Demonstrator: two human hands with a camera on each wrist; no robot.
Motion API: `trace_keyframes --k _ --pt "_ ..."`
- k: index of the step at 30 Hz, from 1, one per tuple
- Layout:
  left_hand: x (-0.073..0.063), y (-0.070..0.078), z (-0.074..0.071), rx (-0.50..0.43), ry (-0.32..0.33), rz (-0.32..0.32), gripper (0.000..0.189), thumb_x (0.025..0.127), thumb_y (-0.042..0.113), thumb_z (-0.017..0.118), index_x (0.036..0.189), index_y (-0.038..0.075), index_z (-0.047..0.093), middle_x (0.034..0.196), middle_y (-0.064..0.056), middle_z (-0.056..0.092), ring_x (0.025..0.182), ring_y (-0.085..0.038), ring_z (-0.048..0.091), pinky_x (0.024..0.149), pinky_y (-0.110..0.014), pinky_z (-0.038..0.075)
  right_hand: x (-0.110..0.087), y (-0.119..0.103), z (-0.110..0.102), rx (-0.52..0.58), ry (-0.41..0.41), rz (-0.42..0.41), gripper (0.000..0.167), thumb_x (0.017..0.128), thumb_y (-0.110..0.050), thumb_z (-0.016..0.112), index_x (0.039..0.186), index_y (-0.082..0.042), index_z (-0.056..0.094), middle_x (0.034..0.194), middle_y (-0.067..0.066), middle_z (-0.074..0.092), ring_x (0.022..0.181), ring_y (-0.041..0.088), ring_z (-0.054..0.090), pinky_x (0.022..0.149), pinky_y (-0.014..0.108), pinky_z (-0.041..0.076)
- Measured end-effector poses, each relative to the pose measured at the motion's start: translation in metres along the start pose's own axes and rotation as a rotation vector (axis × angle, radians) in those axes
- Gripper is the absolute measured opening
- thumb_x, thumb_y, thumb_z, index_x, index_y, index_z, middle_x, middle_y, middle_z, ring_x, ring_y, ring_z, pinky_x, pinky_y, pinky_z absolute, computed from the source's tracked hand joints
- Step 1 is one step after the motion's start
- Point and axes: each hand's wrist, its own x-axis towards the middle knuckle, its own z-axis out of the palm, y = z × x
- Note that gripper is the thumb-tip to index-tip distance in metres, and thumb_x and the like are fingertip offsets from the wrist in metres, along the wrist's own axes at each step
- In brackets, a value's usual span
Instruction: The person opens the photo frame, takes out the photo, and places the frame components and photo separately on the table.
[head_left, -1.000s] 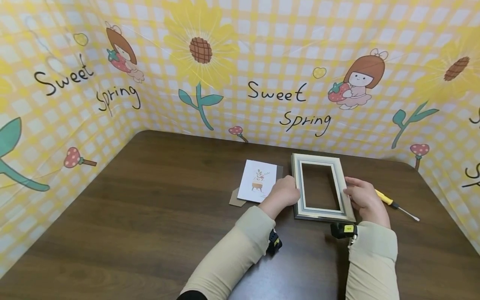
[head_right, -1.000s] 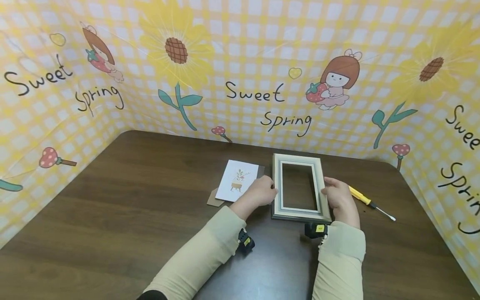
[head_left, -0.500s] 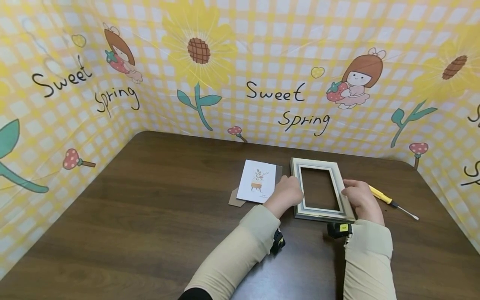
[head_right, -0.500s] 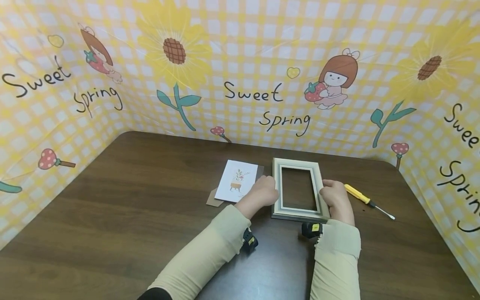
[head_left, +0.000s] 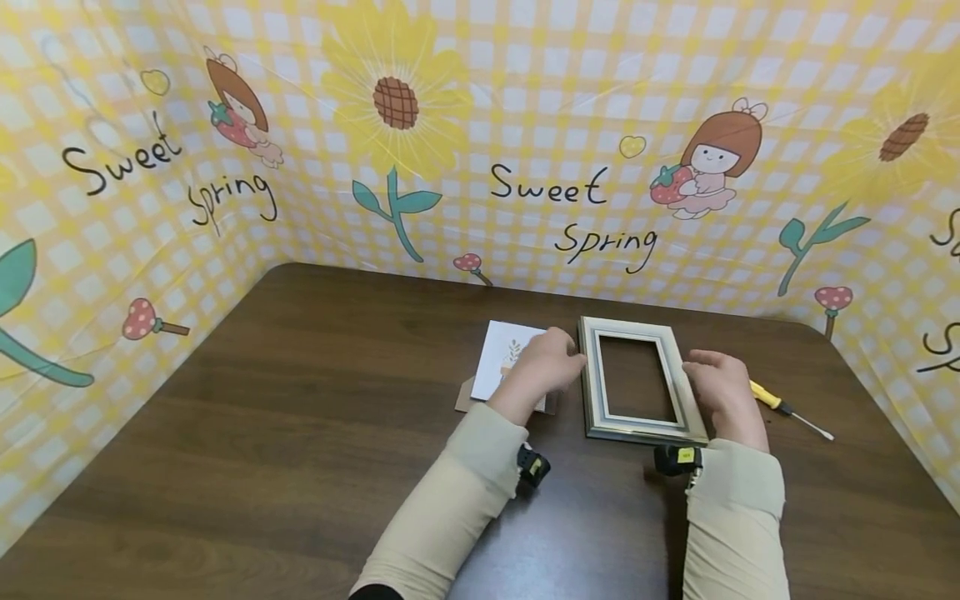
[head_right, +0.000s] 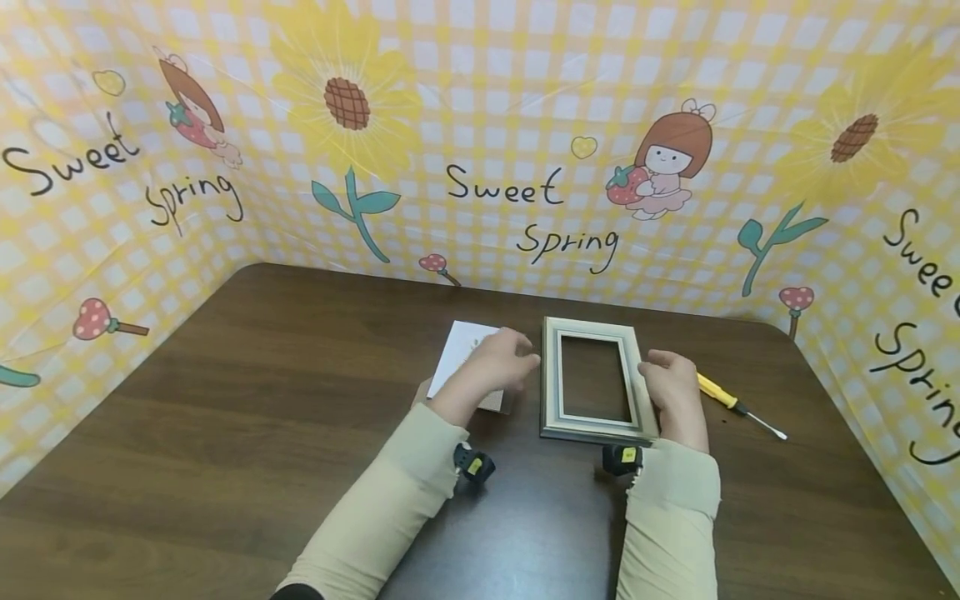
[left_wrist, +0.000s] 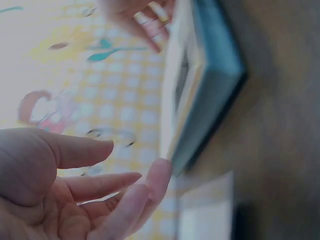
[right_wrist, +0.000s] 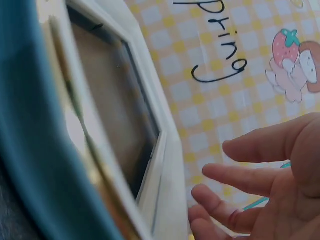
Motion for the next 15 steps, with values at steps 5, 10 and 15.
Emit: trace_keyframes --k 5,10,15 --pt "-0.011 -0.015 -0.030 0.008 0.102 -0.039 0.043 0.102 0.033 0.053 0.139 0.011 0.056 0.137 -0.009 0.062 0.114 -0.028 0.064 0.092 -0.044 0.053 -0.003 -0.013 0.011 0.036 0.060 -0.076 0.052 0.104 -0.018 0.042 0.152 0.001 0.034 0.151 0.027 0.040 0.104 0.021 0.055 0.084 0.028 0.046" --pt "-0.016 -0.038 -0.048 -0.015 0.177 -0.123 0.040 0.102 0.033 0.054 0.136 0.013 0.059 0.126 -0.011 0.067 0.106 -0.028 0.066 0.087 -0.045 0.053 -0.009 -0.030 0.030 0.089 0.080 -0.156 0.050 0.101 -0.013 0.047 0.148 0.002 0.040 0.134 0.025 0.051 0.080 0.004 0.057 0.075 0.020 0.047" --pt "-0.013 -0.057 -0.056 -0.040 0.210 -0.143 0.036 0.102 0.028 0.053 0.128 0.005 0.063 0.126 -0.015 0.065 0.109 -0.030 0.063 0.093 -0.045 0.052 -0.013 -0.047 0.051 0.138 0.022 -0.215 0.048 0.101 -0.010 0.049 0.147 0.003 0.042 0.121 0.018 0.054 0.069 -0.004 0.056 0.071 0.015 0.048"
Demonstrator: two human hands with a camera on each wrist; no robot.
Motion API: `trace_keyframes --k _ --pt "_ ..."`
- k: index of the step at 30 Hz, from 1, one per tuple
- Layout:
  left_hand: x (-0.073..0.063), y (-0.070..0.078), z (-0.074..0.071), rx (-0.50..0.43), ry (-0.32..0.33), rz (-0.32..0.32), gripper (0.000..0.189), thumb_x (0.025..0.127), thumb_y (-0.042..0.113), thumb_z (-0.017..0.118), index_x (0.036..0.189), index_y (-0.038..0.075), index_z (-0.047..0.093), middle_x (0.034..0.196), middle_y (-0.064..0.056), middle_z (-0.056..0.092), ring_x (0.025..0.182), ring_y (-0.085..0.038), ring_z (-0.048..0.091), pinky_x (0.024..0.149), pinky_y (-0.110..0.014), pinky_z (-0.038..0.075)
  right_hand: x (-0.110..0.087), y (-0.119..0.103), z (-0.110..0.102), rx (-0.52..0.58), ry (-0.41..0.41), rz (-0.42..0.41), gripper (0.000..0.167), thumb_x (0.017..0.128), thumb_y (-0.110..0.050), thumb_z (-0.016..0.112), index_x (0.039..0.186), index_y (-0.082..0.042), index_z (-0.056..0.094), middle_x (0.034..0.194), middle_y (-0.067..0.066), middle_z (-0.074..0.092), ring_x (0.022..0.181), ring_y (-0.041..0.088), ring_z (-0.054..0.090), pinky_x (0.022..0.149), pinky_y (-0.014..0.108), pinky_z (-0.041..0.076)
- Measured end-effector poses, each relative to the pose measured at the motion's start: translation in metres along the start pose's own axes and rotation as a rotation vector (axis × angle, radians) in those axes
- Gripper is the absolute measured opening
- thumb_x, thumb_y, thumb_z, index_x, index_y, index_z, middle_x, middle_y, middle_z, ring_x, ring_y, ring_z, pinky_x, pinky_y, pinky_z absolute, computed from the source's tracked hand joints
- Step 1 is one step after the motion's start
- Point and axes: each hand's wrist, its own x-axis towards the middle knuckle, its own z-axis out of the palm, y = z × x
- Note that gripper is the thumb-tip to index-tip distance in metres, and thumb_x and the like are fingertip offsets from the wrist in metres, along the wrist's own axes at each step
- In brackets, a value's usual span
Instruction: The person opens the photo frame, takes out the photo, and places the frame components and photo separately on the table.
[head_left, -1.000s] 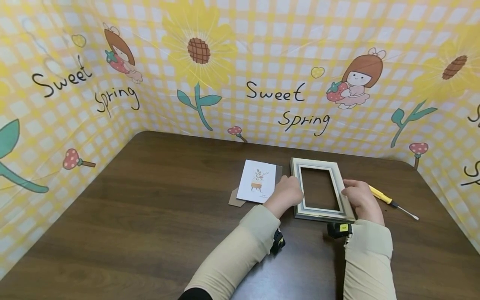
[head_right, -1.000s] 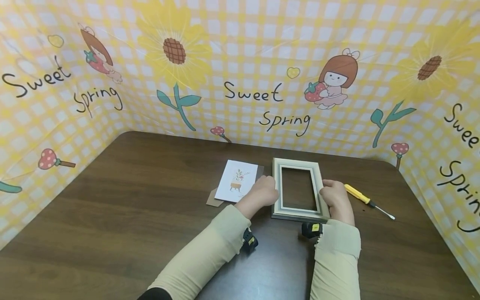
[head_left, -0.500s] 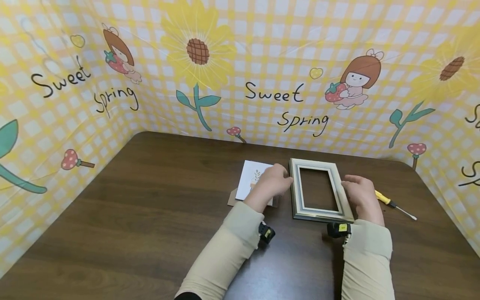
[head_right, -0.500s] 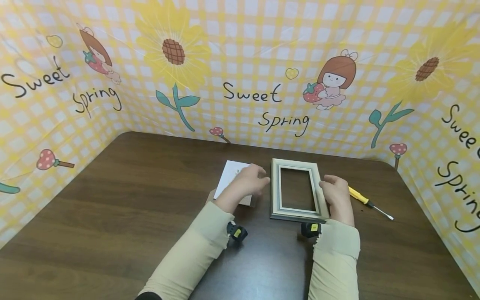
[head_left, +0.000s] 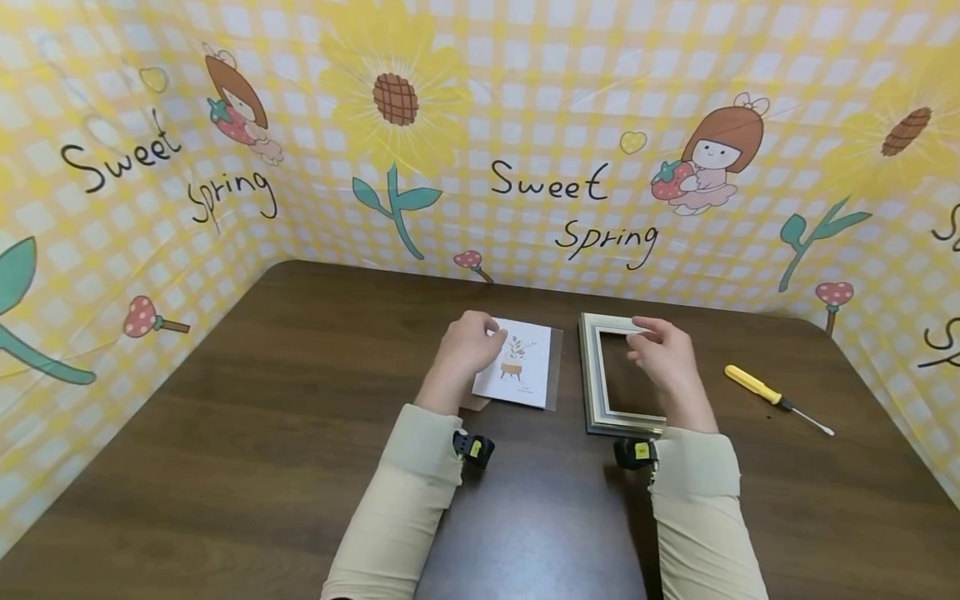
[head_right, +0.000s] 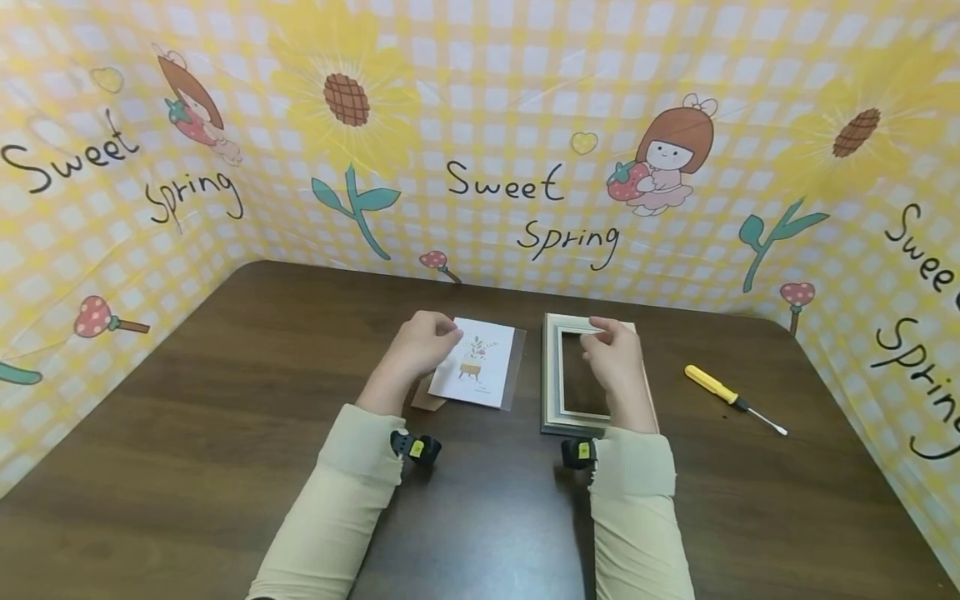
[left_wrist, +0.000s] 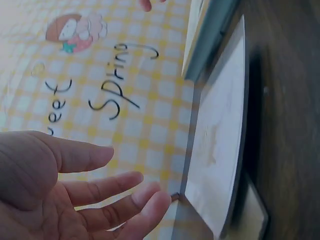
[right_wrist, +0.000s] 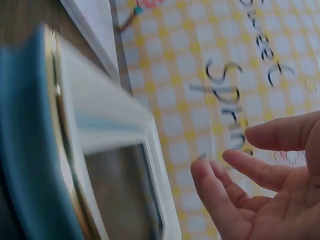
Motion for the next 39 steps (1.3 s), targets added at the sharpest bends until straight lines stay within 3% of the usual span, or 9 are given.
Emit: trace_keyframes --k 5,9,12,15,22,27,34,39 --pt "0.006 -0.012 -0.003 -0.011 0.025 -0.037 0.033 0.102 0.027 0.053 0.118 0.001 0.066 0.119 -0.016 0.067 0.105 -0.029 0.062 0.089 -0.043 0.053 0.000 -0.007 0.021 0.061 -0.112 -0.016 0.049 0.103 -0.009 0.046 0.148 0.005 0.037 0.136 0.028 0.049 0.075 -0.003 0.059 0.075 0.015 0.047" --pt "0.008 -0.016 0.000 -0.012 0.022 -0.079 0.034 0.102 0.028 0.054 0.118 0.001 0.067 0.119 -0.016 0.067 0.104 -0.029 0.062 0.089 -0.042 0.053 -0.002 -0.011 0.037 0.052 -0.176 -0.020 0.051 0.102 -0.008 0.046 0.149 0.007 0.035 0.139 0.030 0.047 0.102 0.019 0.063 0.093 0.030 0.049" --pt "0.010 -0.018 0.002 -0.008 0.019 -0.095 0.034 0.102 0.028 0.054 0.118 0.000 0.067 0.120 -0.016 0.067 0.105 -0.029 0.062 0.090 -0.042 0.053 -0.005 -0.014 0.049 0.027 -0.226 -0.005 0.055 0.102 -0.010 0.046 0.151 0.006 0.030 0.148 0.031 0.039 0.131 0.038 0.049 0.110 0.047 0.041" --pt "0.012 -0.021 0.005 -0.005 0.013 -0.102 0.034 0.102 0.027 0.054 0.117 0.000 0.067 0.120 -0.017 0.067 0.105 -0.029 0.062 0.091 -0.042 0.053 -0.008 -0.015 0.058 0.030 -0.276 0.031 0.060 0.102 -0.013 0.047 0.155 0.004 0.021 0.157 0.031 0.025 0.144 0.043 0.032 0.117 0.054 0.030" --pt "0.015 -0.023 0.008 -0.003 0.002 -0.118 0.033 0.102 0.026 0.055 0.113 -0.001 0.069 0.117 -0.017 0.068 0.101 -0.028 0.063 0.087 -0.040 0.053 -0.011 -0.014 0.073 0.110 -0.320 0.108 0.070 0.104 -0.015 0.046 0.158 0.001 0.005 0.163 0.029 0.007 0.152 0.041 0.015 0.121 0.054 0.022" --pt "0.015 -0.024 0.008 -0.008 0.008 -0.132 0.032 0.101 0.026 0.055 0.112 -0.002 0.068 0.116 -0.017 0.068 0.100 -0.027 0.062 0.088 -0.041 0.053 -0.011 -0.013 0.076 0.189 -0.329 0.129 0.074 0.103 -0.013 0.046 0.158 -0.001 -0.002 0.163 0.028 0.003 0.150 0.043 0.019 0.122 0.052 0.021" --pt "0.015 -0.027 0.010 -0.013 0.019 -0.146 0.031 0.100 0.026 0.057 0.107 -0.001 0.069 0.108 -0.016 0.068 0.092 -0.026 0.060 0.080 -0.037 0.051 -0.010 -0.011 0.079 0.294 -0.316 0.135 0.075 0.102 -0.012 0.046 0.159 -0.005 -0.003 0.161 0.027 0.016 0.146 0.043 0.028 0.121 0.051 0.023" --pt "0.017 -0.030 0.011 -0.021 0.030 -0.147 0.033 0.096 0.027 0.065 0.111 -0.002 0.067 0.113 -0.017 0.067 0.098 -0.028 0.061 0.087 -0.040 0.053 -0.008 -0.010 0.083 0.310 -0.297 0.130 0.070 0.102 -0.010 0.044 0.159 -0.004 0.003 0.158 0.028 0.024 0.144 0.042 0.034 0.121 0.051 0.025"
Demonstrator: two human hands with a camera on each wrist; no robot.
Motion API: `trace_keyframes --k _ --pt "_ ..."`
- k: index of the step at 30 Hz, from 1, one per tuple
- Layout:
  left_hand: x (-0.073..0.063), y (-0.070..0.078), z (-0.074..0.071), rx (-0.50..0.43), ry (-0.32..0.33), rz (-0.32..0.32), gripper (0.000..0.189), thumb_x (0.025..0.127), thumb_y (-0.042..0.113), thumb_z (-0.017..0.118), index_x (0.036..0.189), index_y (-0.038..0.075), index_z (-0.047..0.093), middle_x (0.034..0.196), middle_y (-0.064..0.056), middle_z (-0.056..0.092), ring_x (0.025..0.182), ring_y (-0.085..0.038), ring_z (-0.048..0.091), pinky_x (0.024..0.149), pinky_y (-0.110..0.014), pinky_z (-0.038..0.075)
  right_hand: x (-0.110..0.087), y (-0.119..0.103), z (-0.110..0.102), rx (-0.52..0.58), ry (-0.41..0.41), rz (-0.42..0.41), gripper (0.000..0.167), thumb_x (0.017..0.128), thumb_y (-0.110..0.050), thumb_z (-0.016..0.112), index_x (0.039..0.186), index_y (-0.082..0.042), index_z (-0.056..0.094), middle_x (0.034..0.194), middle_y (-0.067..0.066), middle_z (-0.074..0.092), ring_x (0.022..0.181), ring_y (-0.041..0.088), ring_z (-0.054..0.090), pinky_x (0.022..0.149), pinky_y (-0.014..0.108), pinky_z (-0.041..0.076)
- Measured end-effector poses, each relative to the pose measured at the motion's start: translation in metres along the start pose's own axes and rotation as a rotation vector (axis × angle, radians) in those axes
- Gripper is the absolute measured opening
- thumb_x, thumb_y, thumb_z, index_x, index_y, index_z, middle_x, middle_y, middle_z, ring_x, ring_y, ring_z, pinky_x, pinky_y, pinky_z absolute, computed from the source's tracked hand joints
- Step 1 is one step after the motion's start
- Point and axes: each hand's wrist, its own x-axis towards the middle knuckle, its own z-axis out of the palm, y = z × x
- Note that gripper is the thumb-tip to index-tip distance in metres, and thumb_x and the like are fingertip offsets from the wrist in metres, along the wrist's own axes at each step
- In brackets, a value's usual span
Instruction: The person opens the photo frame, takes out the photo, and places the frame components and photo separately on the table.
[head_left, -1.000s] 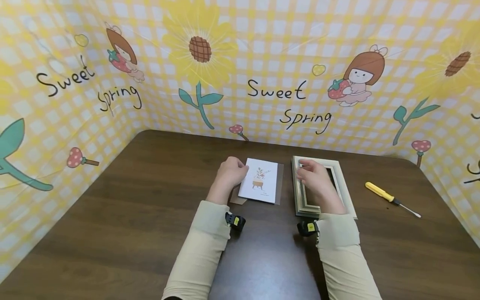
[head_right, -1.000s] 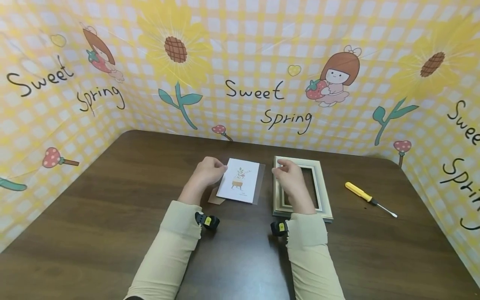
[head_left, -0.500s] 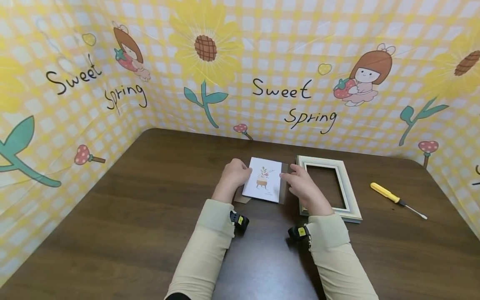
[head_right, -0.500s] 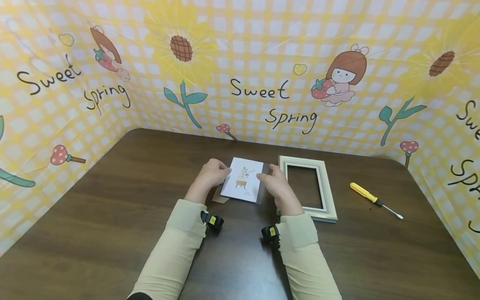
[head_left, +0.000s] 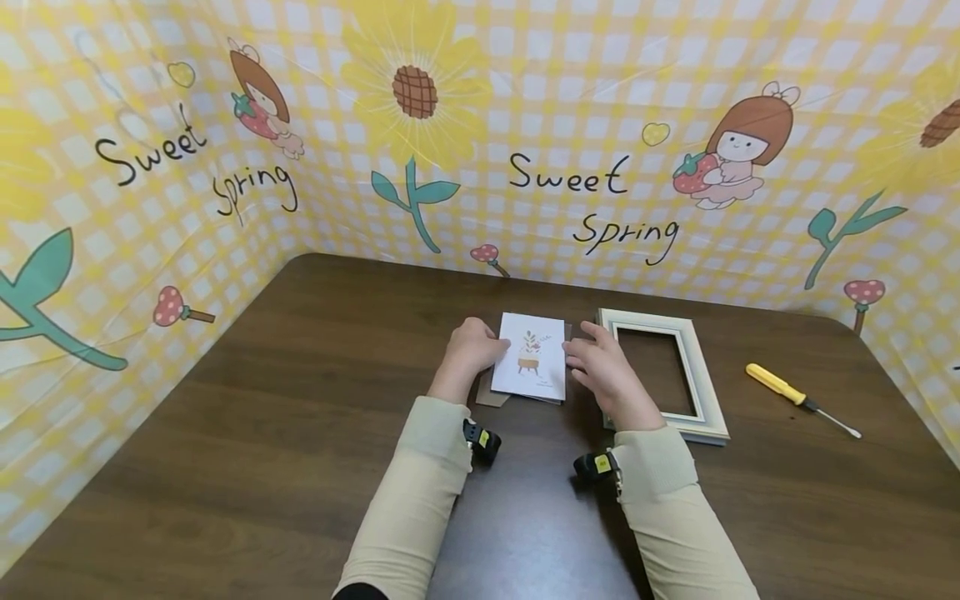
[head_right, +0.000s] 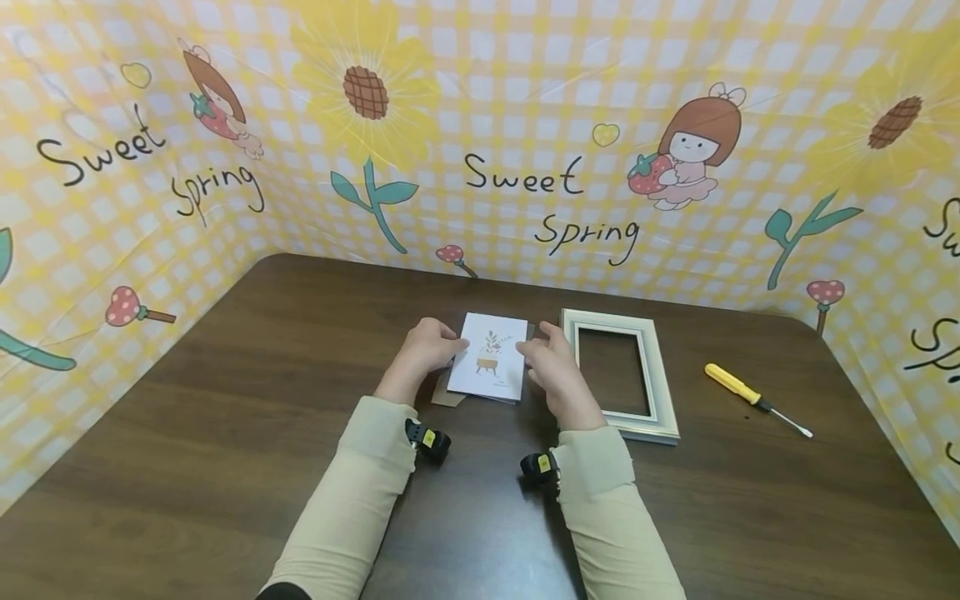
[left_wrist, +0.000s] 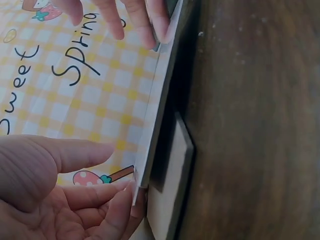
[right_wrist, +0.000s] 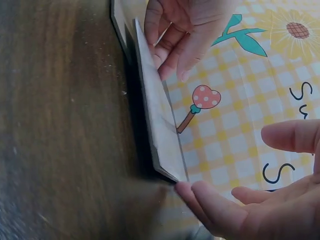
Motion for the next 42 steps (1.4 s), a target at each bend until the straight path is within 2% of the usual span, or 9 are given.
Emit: trace_keyframes --k 5,11,14,18,21,25,30,36,42 --pt "0.000 -0.002 0.000 0.034 -0.013 0.018 0.039 0.090 0.024 0.072 0.117 -0.002 0.065 0.120 -0.018 0.065 0.107 -0.030 0.061 0.094 -0.043 0.052 0.004 0.003 0.002 -0.035 0.025 0.003 0.064 0.103 -0.009 0.042 0.157 -0.001 0.010 0.156 0.029 0.027 0.143 0.041 0.036 0.120 0.051 0.027" --pt "0.001 -0.002 0.000 0.067 -0.028 0.051 0.041 0.089 0.016 0.073 0.125 -0.003 0.063 0.126 -0.019 0.064 0.114 -0.033 0.060 0.100 -0.044 0.050 0.006 0.006 0.004 -0.306 0.025 0.013 0.059 0.102 -0.005 0.043 0.154 0.007 0.019 0.153 0.029 0.034 0.140 0.040 0.039 0.115 0.052 0.035" --pt "0.002 -0.002 -0.001 0.068 -0.029 0.046 0.039 0.089 0.015 0.072 0.124 -0.002 0.064 0.125 -0.019 0.065 0.115 -0.033 0.060 0.100 -0.044 0.049 0.006 0.007 0.004 -0.365 0.006 0.007 0.059 0.100 -0.003 0.044 0.153 0.010 0.020 0.152 0.030 0.036 0.134 0.038 0.046 0.113 0.050 0.038" --pt "0.002 -0.001 -0.002 0.080 -0.032 0.028 0.030 0.089 0.016 0.073 0.114 0.001 0.068 0.117 -0.016 0.067 0.108 -0.031 0.061 0.096 -0.043 0.050 0.007 0.008 0.005 -0.386 0.004 -0.002 0.060 0.098 0.001 0.045 0.152 0.012 0.022 0.149 0.030 0.039 0.114 0.030 0.054 0.099 0.037 0.049" --pt "0.001 0.000 -0.003 0.106 -0.040 0.019 0.021 0.088 0.016 0.074 0.104 0.002 0.071 0.109 -0.013 0.068 0.102 -0.030 0.061 0.093 -0.042 0.050 0.007 0.009 0.004 -0.426 0.020 -0.017 0.060 0.095 0.003 0.046 0.150 0.013 0.024 0.144 0.031 0.043 0.106 0.027 0.053 0.085 0.028 0.047" --pt "-0.001 0.000 -0.004 0.136 -0.057 0.016 0.017 0.088 0.016 0.075 0.097 0.003 0.071 0.104 -0.012 0.068 0.097 -0.028 0.060 0.091 -0.041 0.051 0.008 0.012 0.004 -0.527 0.029 -0.034 0.060 0.091 0.007 0.049 0.148 0.012 0.031 0.141 0.031 0.046 0.116 0.033 0.050 0.095 0.036 0.048" --pt "-0.001 -0.002 -0.006 0.110 -0.075 0.015 0.015 0.088 0.015 0.074 0.096 0.003 0.073 0.103 -0.011 0.069 0.094 -0.025 0.061 0.088 -0.039 0.052 0.008 0.013 0.005 -0.620 0.021 -0.002 0.064 0.089 0.010 0.054 0.150 0.009 0.032 0.144 0.029 0.044 0.129 0.037 0.042 0.112 0.051 0.037" --pt "0.003 -0.010 -0.013 -0.030 -0.153 -0.006 0.015 0.089 0.011 0.074 0.099 0.000 0.072 0.092 -0.011 0.067 0.078 -0.020 0.058 0.070 -0.029 0.049 0.008 0.012 0.007 -0.662 0.008 0.012 0.068 0.089 0.007 0.060 0.151 0.007 0.031 0.142 0.027 0.046 0.125 0.037 0.045 0.111 0.052 0.038" --pt "0.005 -0.012 -0.017 -0.103 -0.193 -0.012 0.012 0.091 0.008 0.070 0.098 -0.001 0.071 0.081 -0.008 0.062 0.070 -0.016 0.055 0.063 -0.024 0.046 0.007 0.011 0.005 -0.724 -0.022 -0.038 0.065 0.088 0.004 0.064 0.148 0.008 0.037 0.138 0.029 0.049 0.124 0.038 0.048 0.109 0.052 0.040"
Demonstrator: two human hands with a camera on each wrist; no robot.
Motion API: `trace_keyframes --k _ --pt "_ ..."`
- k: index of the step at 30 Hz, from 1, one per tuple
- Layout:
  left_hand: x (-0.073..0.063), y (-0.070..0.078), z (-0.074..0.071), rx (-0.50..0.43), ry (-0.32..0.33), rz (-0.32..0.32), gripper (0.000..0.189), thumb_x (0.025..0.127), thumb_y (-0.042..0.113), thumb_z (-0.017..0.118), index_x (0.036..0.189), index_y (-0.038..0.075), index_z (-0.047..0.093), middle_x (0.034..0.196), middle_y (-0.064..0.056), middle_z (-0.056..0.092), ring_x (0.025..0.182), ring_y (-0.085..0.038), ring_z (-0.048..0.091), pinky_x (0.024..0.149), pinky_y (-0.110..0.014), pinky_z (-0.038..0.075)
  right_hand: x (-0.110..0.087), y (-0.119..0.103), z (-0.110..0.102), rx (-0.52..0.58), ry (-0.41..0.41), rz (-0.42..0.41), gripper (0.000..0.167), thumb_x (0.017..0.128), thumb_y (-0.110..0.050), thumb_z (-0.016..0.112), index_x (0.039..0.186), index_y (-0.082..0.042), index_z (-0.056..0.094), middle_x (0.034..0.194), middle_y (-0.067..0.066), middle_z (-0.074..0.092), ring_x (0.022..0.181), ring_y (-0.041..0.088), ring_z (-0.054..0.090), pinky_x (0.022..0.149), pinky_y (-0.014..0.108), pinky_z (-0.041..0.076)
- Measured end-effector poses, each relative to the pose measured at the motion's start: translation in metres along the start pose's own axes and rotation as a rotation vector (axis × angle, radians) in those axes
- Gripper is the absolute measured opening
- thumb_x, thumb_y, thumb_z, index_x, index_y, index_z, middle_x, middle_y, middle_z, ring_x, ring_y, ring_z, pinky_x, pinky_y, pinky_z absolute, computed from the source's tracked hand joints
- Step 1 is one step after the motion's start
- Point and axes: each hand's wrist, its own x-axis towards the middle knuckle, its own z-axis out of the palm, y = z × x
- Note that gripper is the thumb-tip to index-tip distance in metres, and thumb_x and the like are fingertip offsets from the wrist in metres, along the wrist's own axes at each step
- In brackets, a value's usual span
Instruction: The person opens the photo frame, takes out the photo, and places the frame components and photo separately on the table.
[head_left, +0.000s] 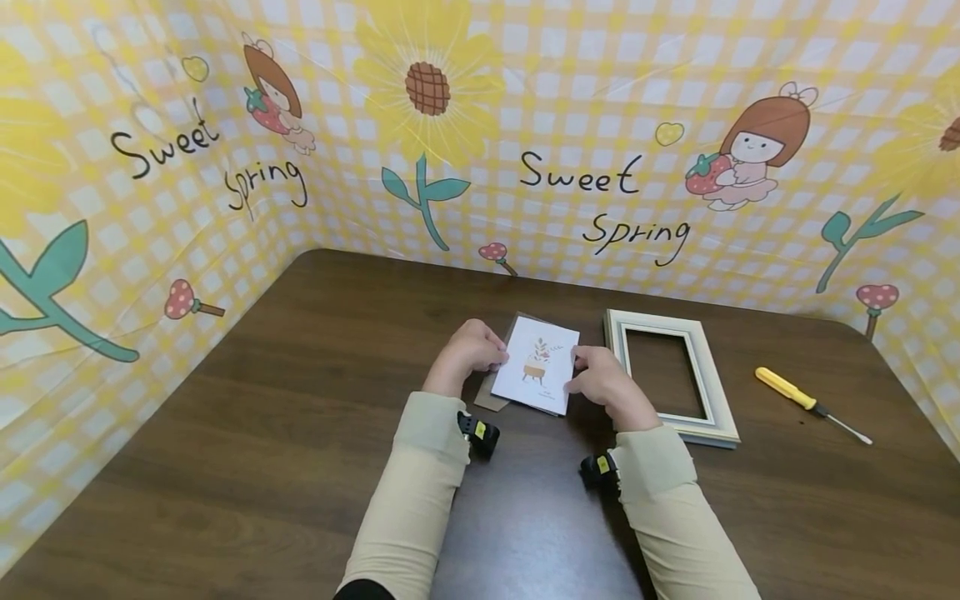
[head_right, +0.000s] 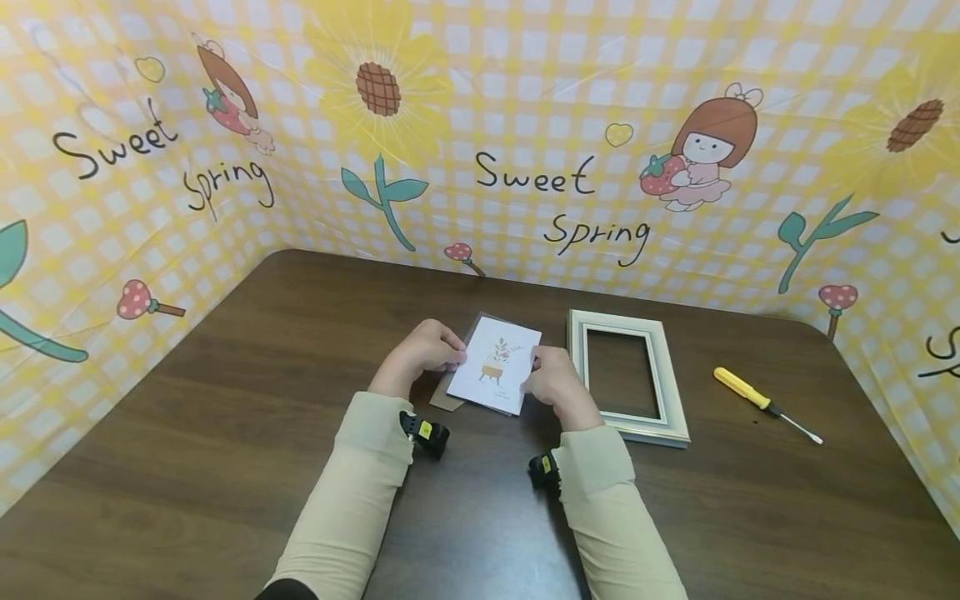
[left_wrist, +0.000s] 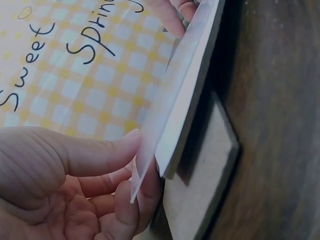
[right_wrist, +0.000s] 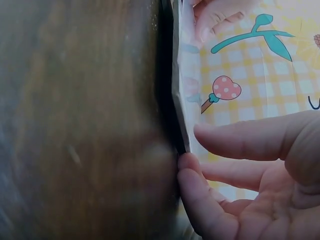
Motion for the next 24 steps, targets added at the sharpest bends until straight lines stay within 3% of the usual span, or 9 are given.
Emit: trace_keyframes --k 7,15,20,24 --pt "0.001 -0.007 -0.007 -0.096 -0.033 0.023 0.014 0.094 0.006 0.065 0.104 -0.004 0.068 0.080 -0.007 0.060 0.064 -0.011 0.056 0.058 -0.018 0.046 0.001 0.001 -0.001 0.021 0.015 0.001 0.064 0.088 0.002 0.066 0.146 0.008 0.039 0.135 0.029 0.051 0.119 0.036 0.050 0.105 0.050 0.042" --pt "0.001 -0.016 -0.018 -0.198 -0.039 0.000 0.018 0.095 0.007 0.064 0.110 -0.003 0.067 0.086 -0.008 0.066 0.067 -0.010 0.059 0.061 -0.019 0.048 0.008 0.000 -0.001 -0.183 -0.006 -0.050 0.044 0.083 0.001 0.073 0.125 0.004 0.058 0.118 0.027 0.060 0.101 0.033 0.056 0.089 0.044 0.049" --pt "-0.001 -0.016 -0.023 -0.167 -0.026 0.030 0.021 0.097 0.010 0.063 0.114 -0.002 0.067 0.101 -0.013 0.064 0.080 -0.018 0.058 0.066 -0.024 0.047 0.011 -0.001 -0.001 -0.243 -0.007 -0.061 0.028 0.082 0.001 0.074 0.106 0.003 0.060 0.107 0.022 0.061 0.090 0.030 0.055 0.079 0.039 0.048" --pt "-0.002 -0.015 -0.029 -0.131 -0.013 0.067 0.025 0.097 0.009 0.061 0.119 -0.002 0.065 0.112 -0.017 0.062 0.088 -0.023 0.056 0.072 -0.028 0.047 0.011 -0.002 -0.002 -0.246 0.002 -0.061 0.029 0.083 0.000 0.074 0.108 0.003 0.060 0.107 0.022 0.061 0.089 0.030 0.055 0.077 0.039 0.048"
